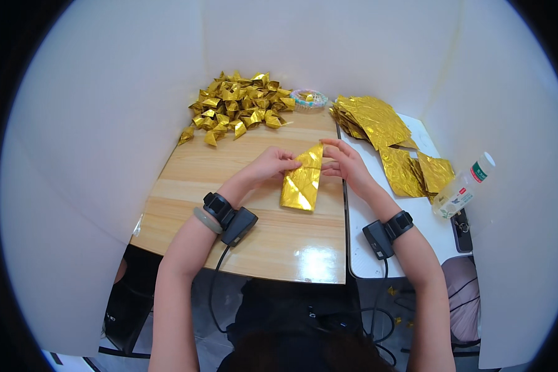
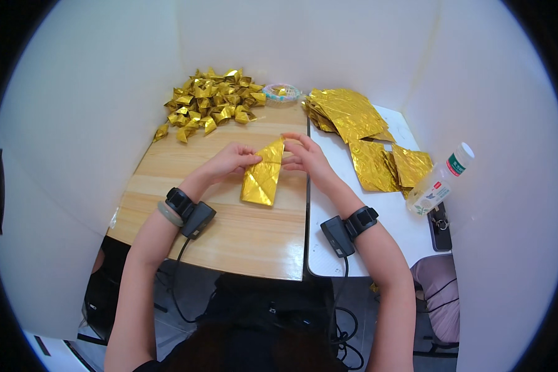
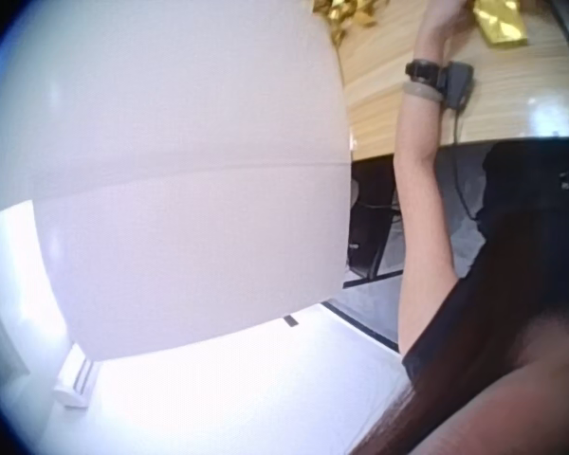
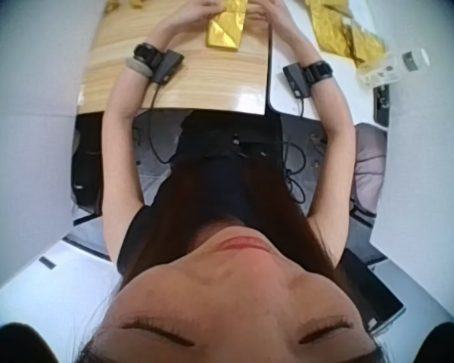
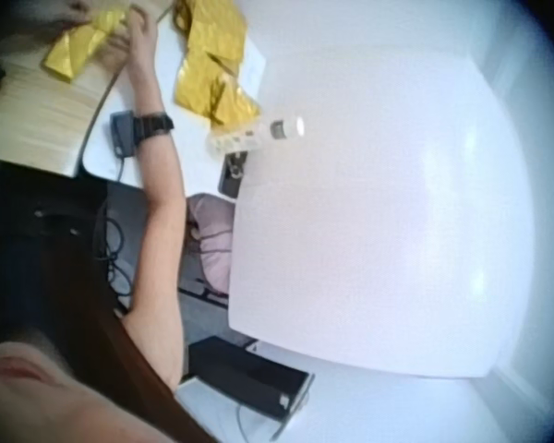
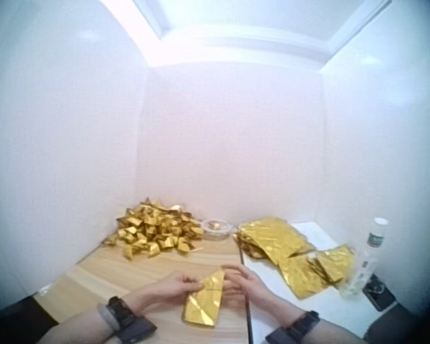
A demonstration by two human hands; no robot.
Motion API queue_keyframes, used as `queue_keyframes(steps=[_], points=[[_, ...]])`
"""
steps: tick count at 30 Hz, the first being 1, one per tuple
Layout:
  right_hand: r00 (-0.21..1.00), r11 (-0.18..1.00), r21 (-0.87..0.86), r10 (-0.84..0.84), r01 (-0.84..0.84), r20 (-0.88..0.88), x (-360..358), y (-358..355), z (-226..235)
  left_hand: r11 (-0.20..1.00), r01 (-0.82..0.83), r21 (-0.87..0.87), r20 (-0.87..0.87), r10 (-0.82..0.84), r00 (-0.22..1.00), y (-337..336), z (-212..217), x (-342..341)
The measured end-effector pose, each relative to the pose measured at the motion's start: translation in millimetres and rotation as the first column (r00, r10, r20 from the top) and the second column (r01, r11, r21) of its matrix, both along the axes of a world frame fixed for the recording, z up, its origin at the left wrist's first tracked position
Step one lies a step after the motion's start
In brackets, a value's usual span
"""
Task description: Folding square sheets of gold foil joss paper into traditional ingot shapes.
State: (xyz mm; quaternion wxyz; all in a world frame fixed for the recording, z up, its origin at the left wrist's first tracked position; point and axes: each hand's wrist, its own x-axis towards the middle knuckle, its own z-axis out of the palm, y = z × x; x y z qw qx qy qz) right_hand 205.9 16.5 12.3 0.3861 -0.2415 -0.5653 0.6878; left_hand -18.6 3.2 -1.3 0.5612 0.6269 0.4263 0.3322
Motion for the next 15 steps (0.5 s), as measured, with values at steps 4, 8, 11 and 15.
queue_keyframes(steps=[4,8,11,15], points=[[0.962,0.992,0.039,-0.13,0.124,0.24,-6,-4,-4,0.977,-0.211,-0.031,0.154,0.214,0.965,-1,2,9],[0.944,0.992,0.124,-0.065,0.025,0.325,-9,-15,3,0.939,-0.343,-0.032,0.271,0.338,0.901,0,2,4],[0.949,0.973,0.216,-0.139,0.078,0.285,-1,-7,4,0.939,-0.339,-0.056,0.198,0.343,0.918,3,4,-1],[0.934,0.947,0.274,-0.239,0.164,0.265,4,-1,-4,0.945,-0.327,-0.028,0.168,0.327,0.93,3,1,1]])
